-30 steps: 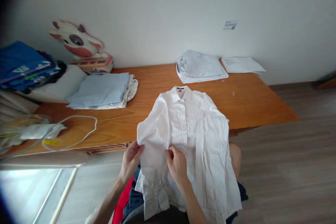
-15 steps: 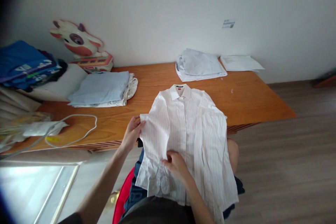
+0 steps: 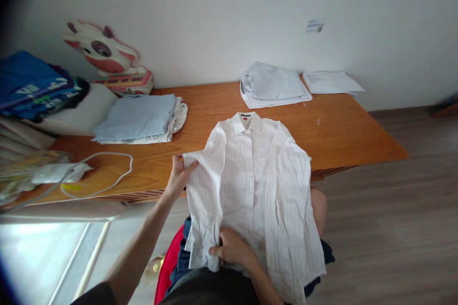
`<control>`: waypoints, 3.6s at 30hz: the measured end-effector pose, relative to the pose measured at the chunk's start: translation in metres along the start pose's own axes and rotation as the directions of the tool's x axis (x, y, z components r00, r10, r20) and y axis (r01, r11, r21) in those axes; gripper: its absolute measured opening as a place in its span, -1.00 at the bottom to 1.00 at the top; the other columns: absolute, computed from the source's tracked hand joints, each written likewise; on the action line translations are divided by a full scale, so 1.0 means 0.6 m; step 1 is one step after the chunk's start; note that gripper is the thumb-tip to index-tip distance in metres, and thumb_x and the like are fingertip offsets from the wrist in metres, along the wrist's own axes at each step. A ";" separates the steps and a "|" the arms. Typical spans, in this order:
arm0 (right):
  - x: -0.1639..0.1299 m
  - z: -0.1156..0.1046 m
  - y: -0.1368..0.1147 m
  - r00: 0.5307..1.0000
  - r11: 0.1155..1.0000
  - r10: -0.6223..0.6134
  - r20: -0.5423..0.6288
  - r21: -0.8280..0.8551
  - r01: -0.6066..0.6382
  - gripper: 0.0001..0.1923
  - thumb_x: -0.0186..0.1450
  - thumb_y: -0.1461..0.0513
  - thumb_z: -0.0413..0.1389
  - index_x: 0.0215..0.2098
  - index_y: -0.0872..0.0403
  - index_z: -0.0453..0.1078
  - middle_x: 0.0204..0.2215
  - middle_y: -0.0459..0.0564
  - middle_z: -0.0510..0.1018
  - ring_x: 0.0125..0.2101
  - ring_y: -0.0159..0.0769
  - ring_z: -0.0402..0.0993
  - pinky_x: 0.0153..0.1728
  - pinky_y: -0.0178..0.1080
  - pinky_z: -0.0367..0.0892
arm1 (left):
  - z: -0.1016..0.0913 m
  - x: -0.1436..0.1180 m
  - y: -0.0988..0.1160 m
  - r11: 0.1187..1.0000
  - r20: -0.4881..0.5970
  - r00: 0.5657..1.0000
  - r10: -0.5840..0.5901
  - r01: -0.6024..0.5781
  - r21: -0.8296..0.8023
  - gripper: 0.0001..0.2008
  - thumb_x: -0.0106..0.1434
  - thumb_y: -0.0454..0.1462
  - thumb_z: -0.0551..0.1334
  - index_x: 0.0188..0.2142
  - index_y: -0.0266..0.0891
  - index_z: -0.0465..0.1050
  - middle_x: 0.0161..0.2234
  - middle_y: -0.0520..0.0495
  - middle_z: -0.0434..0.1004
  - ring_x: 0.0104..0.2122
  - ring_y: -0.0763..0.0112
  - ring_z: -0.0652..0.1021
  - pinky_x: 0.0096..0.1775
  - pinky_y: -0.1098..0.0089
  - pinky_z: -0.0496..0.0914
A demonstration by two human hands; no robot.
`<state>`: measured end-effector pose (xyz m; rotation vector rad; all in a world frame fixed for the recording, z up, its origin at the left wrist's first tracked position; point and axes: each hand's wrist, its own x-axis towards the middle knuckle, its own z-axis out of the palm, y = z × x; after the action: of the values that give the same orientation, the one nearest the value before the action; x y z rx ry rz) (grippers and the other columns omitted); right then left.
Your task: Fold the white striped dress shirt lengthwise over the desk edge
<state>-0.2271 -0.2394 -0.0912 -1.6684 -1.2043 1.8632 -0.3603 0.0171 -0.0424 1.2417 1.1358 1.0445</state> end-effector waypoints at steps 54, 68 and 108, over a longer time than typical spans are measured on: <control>0.232 -0.407 -0.300 0.673 0.852 -0.504 -0.541 -0.185 0.489 -0.47 0.39 0.02 0.17 0.25 0.03 0.34 -0.51 -0.17 0.52 -0.63 -0.36 0.38 -0.61 -0.35 0.21 | -0.001 -0.025 0.014 0.946 -0.032 0.976 0.215 -0.200 0.255 -0.64 0.35 -0.16 0.35 0.12 -0.08 0.54 0.00 -0.07 0.62 -0.13 0.19 0.56 -0.08 0.29 0.36; 0.294 -0.410 -0.349 0.612 0.716 -0.696 -0.375 -0.315 0.622 -0.47 0.27 0.40 0.04 0.13 0.02 0.59 0.13 0.03 0.65 0.07 -0.20 0.55 0.16 -0.10 0.39 | 0.006 -0.038 0.013 0.916 -0.088 0.965 0.245 -0.201 0.348 -0.61 0.36 -0.15 0.33 0.17 -0.02 0.52 0.11 -0.08 0.62 0.03 0.10 0.59 0.08 0.20 0.38; 0.036 0.079 0.040 0.800 0.973 -0.109 -0.589 0.101 0.207 -0.56 0.29 0.08 0.26 0.11 0.03 0.53 0.03 0.11 0.65 0.06 0.08 0.56 0.14 -0.02 0.38 | -0.083 0.021 0.017 0.865 0.110 0.980 0.165 -0.197 0.461 -0.60 0.47 -0.02 0.17 0.05 -0.17 0.65 -0.01 -0.10 0.74 -0.03 0.13 0.68 0.00 0.30 0.51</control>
<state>-0.2699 -0.2535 -0.1263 -1.7913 -0.8695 1.1686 -0.4075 0.0378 -0.0326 1.7857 1.2840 0.8785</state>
